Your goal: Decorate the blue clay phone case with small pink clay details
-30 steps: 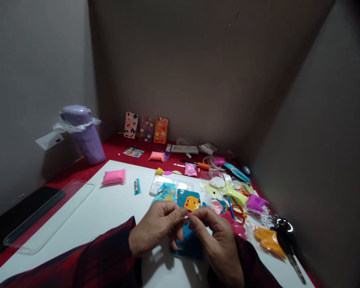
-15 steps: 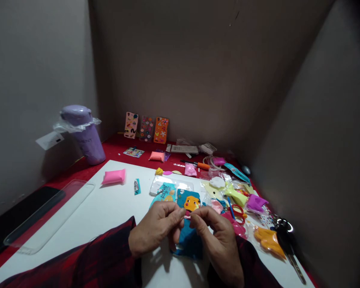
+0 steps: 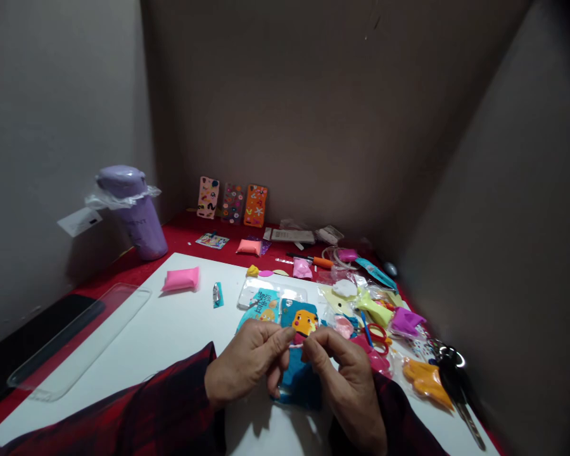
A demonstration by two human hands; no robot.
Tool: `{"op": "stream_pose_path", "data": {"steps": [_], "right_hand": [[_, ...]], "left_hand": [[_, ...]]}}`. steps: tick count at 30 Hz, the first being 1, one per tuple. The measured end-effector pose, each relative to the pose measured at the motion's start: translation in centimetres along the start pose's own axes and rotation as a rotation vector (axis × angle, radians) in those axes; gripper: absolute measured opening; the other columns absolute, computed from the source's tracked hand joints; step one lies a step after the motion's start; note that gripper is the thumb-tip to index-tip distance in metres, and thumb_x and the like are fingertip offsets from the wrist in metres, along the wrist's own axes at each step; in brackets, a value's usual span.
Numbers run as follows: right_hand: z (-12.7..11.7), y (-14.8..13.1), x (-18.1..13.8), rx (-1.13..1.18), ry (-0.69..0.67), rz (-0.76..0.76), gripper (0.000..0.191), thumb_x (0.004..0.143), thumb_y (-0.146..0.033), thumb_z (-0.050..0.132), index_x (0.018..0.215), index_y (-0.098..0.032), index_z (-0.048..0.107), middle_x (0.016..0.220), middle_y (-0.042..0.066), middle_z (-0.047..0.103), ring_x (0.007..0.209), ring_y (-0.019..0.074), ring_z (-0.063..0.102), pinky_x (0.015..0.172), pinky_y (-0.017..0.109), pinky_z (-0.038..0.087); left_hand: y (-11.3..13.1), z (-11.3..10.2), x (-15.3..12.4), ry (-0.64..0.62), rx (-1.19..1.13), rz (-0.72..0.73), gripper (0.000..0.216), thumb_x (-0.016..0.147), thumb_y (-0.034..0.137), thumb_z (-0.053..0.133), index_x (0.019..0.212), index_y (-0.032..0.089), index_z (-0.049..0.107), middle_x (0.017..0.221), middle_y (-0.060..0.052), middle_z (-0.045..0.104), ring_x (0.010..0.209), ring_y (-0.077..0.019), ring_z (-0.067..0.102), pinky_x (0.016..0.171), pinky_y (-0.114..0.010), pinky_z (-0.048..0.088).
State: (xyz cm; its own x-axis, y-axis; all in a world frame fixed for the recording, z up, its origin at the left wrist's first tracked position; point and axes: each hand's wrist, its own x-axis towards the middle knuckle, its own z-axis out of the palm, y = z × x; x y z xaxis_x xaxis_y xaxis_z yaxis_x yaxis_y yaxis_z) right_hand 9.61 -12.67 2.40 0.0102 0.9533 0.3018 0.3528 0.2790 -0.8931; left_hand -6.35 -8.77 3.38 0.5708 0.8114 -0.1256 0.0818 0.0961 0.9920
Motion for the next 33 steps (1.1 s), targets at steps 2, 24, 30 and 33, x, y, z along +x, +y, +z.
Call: {"op": "stream_pose_path", "data": {"steps": [2,24,30,33], "right_hand": [[0.01,-0.12,-0.05,0.000,0.012,0.008,0.031,0.088,-0.036,0.051,0.064,-0.017,0.057,0.058,-0.002,0.050,0.056,0.0118,0.046,0.054,0.023,0.037],[-0.02,0.12,-0.05,-0.002,0.006,-0.006,0.030,0.088,-0.036,0.051,0.065,-0.017,0.057,0.060,-0.001,0.053,0.057,0.0121,0.049,0.054,0.023,0.038],[-0.02,0.11,0.06,0.009,-0.011,-0.016,0.028,0.088,-0.034,0.051,0.068,-0.017,0.060,0.063,0.001,0.059,0.060,0.0132,0.054,0.057,0.023,0.041],[-0.05,0.14,0.02,0.012,-0.019,-0.015,0.028,0.088,-0.035,0.052,0.068,-0.017,0.060,0.064,0.001,0.060,0.060,0.0135,0.054,0.058,0.024,0.041]], "left_hand": [[-0.07,-0.03,0.03,0.000,-0.015,-0.001,0.050,0.086,0.054,0.043,0.058,0.015,0.053,0.038,0.002,0.050,0.037,-0.0091,0.050,0.043,-0.019,0.037],[-0.13,-0.12,0.04,0.004,-0.125,0.006,0.038,0.081,0.050,0.056,0.067,0.015,0.051,0.045,0.002,0.054,0.039,-0.0097,0.051,0.044,-0.021,0.041],[0.25,-0.15,-0.01,-0.031,-0.089,0.000,0.042,0.083,0.051,0.052,0.062,0.015,0.053,0.044,0.001,0.055,0.040,-0.0095,0.050,0.046,-0.021,0.039],[0.20,-0.14,0.05,-0.044,-0.136,-0.017,0.037,0.080,0.048,0.058,0.066,0.015,0.054,0.043,0.002,0.055,0.039,-0.0090,0.049,0.046,-0.020,0.039]]}}
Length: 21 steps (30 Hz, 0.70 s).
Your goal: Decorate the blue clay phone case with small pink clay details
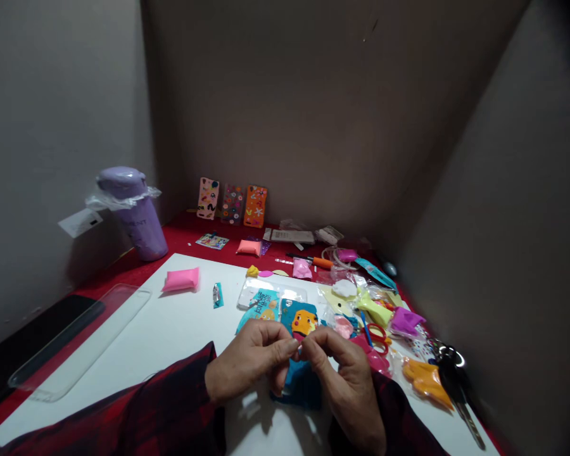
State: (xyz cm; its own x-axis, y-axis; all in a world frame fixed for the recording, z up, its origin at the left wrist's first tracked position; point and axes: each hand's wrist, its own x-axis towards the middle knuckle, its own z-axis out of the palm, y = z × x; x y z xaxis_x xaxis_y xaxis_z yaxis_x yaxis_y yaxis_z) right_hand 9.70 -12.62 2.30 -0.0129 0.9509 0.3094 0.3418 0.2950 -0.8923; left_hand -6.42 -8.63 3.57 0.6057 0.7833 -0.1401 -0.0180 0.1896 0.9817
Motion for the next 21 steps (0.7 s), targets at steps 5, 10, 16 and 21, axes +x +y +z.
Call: {"op": "stream_pose_path", "data": {"steps": [5,10,16,21], "right_hand": [[-0.06,-0.02,-0.07,0.051,-0.007,-0.003,0.033,0.092,-0.035,0.044,0.071,-0.017,0.061,0.065,0.001,0.060,0.062,0.0132,0.055,0.059,0.023,0.041],[0.00,-0.02,0.00,0.087,-0.002,0.013,0.025,0.090,-0.035,0.049,0.080,-0.018,0.064,0.070,0.001,0.064,0.065,0.0140,0.057,0.060,0.023,0.043],[0.04,-0.15,-0.03,0.027,0.008,0.030,0.026,0.088,-0.034,0.052,0.071,-0.017,0.062,0.064,0.001,0.061,0.060,0.0128,0.054,0.058,0.023,0.042],[0.01,-0.28,0.00,0.017,0.031,-0.010,0.024,0.086,-0.032,0.054,0.069,-0.017,0.061,0.060,-0.001,0.058,0.055,0.0117,0.050,0.053,0.022,0.040]], "left_hand": [[-0.14,0.04,0.12,-0.005,-0.021,0.027,0.035,0.082,0.046,0.056,0.067,0.015,0.053,0.042,0.002,0.055,0.039,-0.0089,0.050,0.047,-0.021,0.040],[-0.33,-0.05,0.11,-0.006,-0.002,0.034,0.035,0.085,0.046,0.052,0.071,0.014,0.054,0.044,0.003,0.055,0.040,-0.0090,0.050,0.048,-0.021,0.041],[-0.05,0.08,0.00,0.020,0.059,0.040,0.037,0.087,0.045,0.049,0.068,0.015,0.053,0.045,0.001,0.055,0.042,-0.0091,0.050,0.051,-0.022,0.041],[0.02,0.13,-0.03,0.057,0.083,0.032,0.040,0.084,0.050,0.050,0.070,0.014,0.055,0.050,0.000,0.057,0.045,-0.0099,0.052,0.049,-0.022,0.041]]}}
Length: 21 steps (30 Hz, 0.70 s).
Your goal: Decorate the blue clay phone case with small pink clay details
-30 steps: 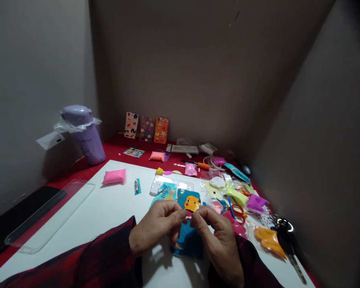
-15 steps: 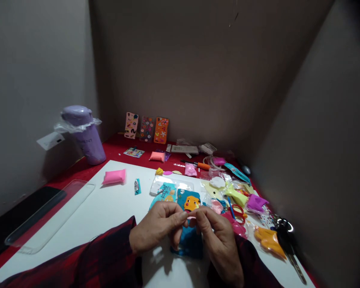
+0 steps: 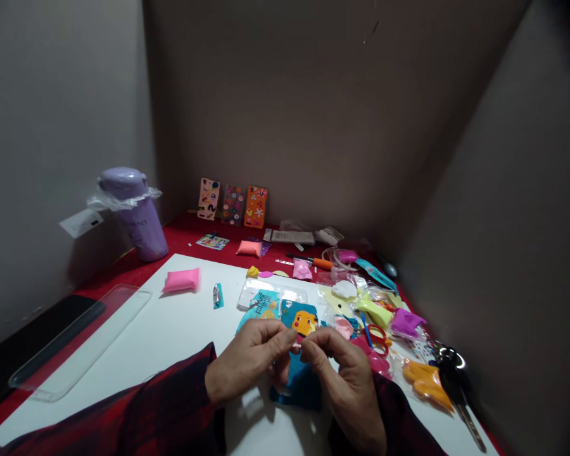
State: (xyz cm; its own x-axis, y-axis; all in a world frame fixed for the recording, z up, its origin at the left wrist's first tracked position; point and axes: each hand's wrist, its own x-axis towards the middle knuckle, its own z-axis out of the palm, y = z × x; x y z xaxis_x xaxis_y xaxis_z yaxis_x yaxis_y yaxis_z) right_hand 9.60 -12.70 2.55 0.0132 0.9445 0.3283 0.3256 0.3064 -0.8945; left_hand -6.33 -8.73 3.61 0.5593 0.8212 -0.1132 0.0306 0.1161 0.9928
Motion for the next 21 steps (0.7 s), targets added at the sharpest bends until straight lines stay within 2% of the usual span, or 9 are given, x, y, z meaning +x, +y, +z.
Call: {"op": "stream_pose_path", "data": {"steps": [5,12,21], "right_hand": [[-0.03,0.00,0.00,-0.034,-0.010,-0.003,0.024,0.086,-0.032,0.055,0.069,-0.017,0.063,0.063,0.001,0.060,0.059,0.0137,0.054,0.057,0.024,0.041],[-0.06,0.23,-0.15,0.022,-0.046,0.000,0.023,0.090,-0.032,0.050,0.077,-0.018,0.064,0.071,0.001,0.064,0.067,0.0146,0.059,0.063,0.024,0.043],[-0.08,-0.11,-0.06,-0.019,-0.018,-0.003,0.025,0.088,-0.033,0.052,0.070,-0.017,0.060,0.063,0.000,0.059,0.058,0.0133,0.053,0.056,0.024,0.040]], "left_hand": [[-0.17,0.07,-0.04,-0.012,-0.054,-0.021,0.038,0.076,0.049,0.062,0.069,0.013,0.055,0.049,0.002,0.053,0.046,-0.0097,0.051,0.047,-0.021,0.039],[-0.02,0.03,-0.12,-0.035,-0.068,-0.014,0.034,0.081,0.046,0.058,0.071,0.013,0.055,0.050,0.001,0.056,0.046,-0.0091,0.049,0.049,-0.021,0.038],[-0.20,-0.08,-0.02,-0.008,-0.056,-0.022,0.035,0.079,0.048,0.059,0.074,0.013,0.056,0.052,0.001,0.056,0.047,-0.0097,0.052,0.049,-0.021,0.040]]}}
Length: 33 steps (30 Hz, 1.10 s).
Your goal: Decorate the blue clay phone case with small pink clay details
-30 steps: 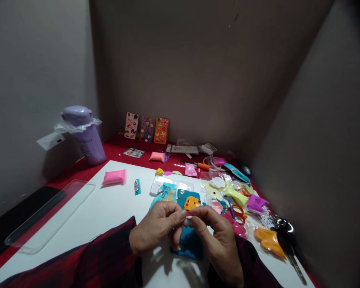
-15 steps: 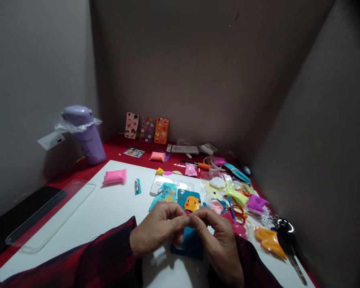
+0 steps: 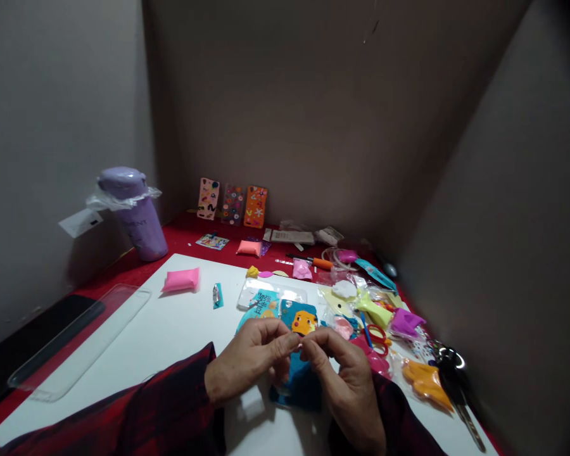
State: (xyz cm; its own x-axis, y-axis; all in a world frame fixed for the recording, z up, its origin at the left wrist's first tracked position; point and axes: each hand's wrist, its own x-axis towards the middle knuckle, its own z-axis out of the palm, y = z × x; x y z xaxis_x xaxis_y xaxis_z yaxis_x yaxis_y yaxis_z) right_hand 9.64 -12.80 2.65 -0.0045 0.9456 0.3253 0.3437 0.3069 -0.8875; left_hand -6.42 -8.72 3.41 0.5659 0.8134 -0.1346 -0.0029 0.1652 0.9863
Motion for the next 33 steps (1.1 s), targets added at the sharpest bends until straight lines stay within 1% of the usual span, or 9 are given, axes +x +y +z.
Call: {"op": "stream_pose_path", "data": {"steps": [4,8,10,14,20,25,31,33], "right_hand": [[0.02,-0.19,0.07,0.002,-0.008,-0.020,0.025,0.087,-0.032,0.053,0.069,-0.017,0.061,0.062,0.001,0.060,0.058,0.0136,0.054,0.056,0.024,0.041],[0.00,-0.07,-0.03,-0.004,-0.002,-0.029,0.026,0.088,-0.032,0.051,0.070,-0.017,0.062,0.065,0.002,0.062,0.061,0.0147,0.056,0.059,0.025,0.042],[-0.02,0.08,-0.12,0.015,0.000,-0.033,0.024,0.089,-0.032,0.050,0.075,-0.017,0.063,0.068,0.002,0.063,0.064,0.0153,0.058,0.060,0.025,0.043],[-0.04,0.27,-0.24,0.034,-0.010,-0.019,0.017,0.086,-0.031,0.054,0.082,-0.018,0.064,0.072,0.002,0.065,0.065,0.0154,0.059,0.060,0.026,0.044],[0.00,0.20,-0.15,0.019,0.002,-0.020,0.019,0.087,-0.030,0.054,0.076,-0.018,0.063,0.067,0.001,0.063,0.061,0.0139,0.056,0.058,0.025,0.043],[0.04,0.09,-0.12,0.006,0.009,-0.009,0.023,0.087,-0.032,0.052,0.073,-0.017,0.061,0.063,0.001,0.060,0.059,0.0138,0.054,0.056,0.024,0.042],[0.16,0.17,-0.13,0.007,0.016,-0.004,0.024,0.087,-0.033,0.052,0.071,-0.017,0.061,0.063,0.001,0.060,0.059,0.0139,0.055,0.057,0.024,0.043],[0.14,0.20,-0.11,0.036,0.015,-0.009,0.022,0.087,-0.032,0.052,0.074,-0.018,0.062,0.066,0.001,0.063,0.061,0.0143,0.057,0.059,0.024,0.044]], "left_hand": [[-0.08,0.05,-0.01,-0.008,-0.024,-0.015,0.035,0.076,0.046,0.063,0.074,0.012,0.058,0.050,0.002,0.056,0.046,-0.0096,0.052,0.047,-0.020,0.039],[0.11,0.10,-0.05,-0.013,-0.013,0.004,0.034,0.079,0.046,0.060,0.073,0.013,0.057,0.050,0.001,0.057,0.046,-0.0092,0.051,0.048,-0.020,0.038],[0.25,0.12,-0.06,-0.015,-0.015,0.012,0.035,0.080,0.047,0.059,0.071,0.013,0.056,0.050,0.001,0.057,0.046,-0.0092,0.050,0.049,-0.021,0.039],[0.36,0.16,-0.07,-0.013,-0.028,0.024,0.038,0.079,0.050,0.059,0.068,0.014,0.054,0.049,0.001,0.057,0.046,-0.0093,0.049,0.049,-0.021,0.039],[0.27,0.15,-0.02,-0.012,-0.023,0.009,0.037,0.080,0.049,0.058,0.070,0.014,0.055,0.050,0.001,0.058,0.045,-0.0096,0.052,0.048,-0.021,0.041],[0.28,0.15,0.06,-0.019,-0.066,-0.033,0.036,0.073,0.047,0.066,0.074,0.012,0.057,0.048,0.002,0.056,0.044,-0.0100,0.053,0.046,-0.021,0.040],[0.07,0.10,0.03,-0.041,-0.057,-0.006,0.036,0.077,0.048,0.062,0.073,0.013,0.056,0.048,0.001,0.058,0.044,-0.0094,0.051,0.046,-0.020,0.039],[0.02,0.07,0.00,-0.044,-0.060,0.003,0.035,0.079,0.047,0.060,0.073,0.013,0.056,0.049,0.001,0.058,0.045,-0.0094,0.051,0.047,-0.021,0.039]]}}
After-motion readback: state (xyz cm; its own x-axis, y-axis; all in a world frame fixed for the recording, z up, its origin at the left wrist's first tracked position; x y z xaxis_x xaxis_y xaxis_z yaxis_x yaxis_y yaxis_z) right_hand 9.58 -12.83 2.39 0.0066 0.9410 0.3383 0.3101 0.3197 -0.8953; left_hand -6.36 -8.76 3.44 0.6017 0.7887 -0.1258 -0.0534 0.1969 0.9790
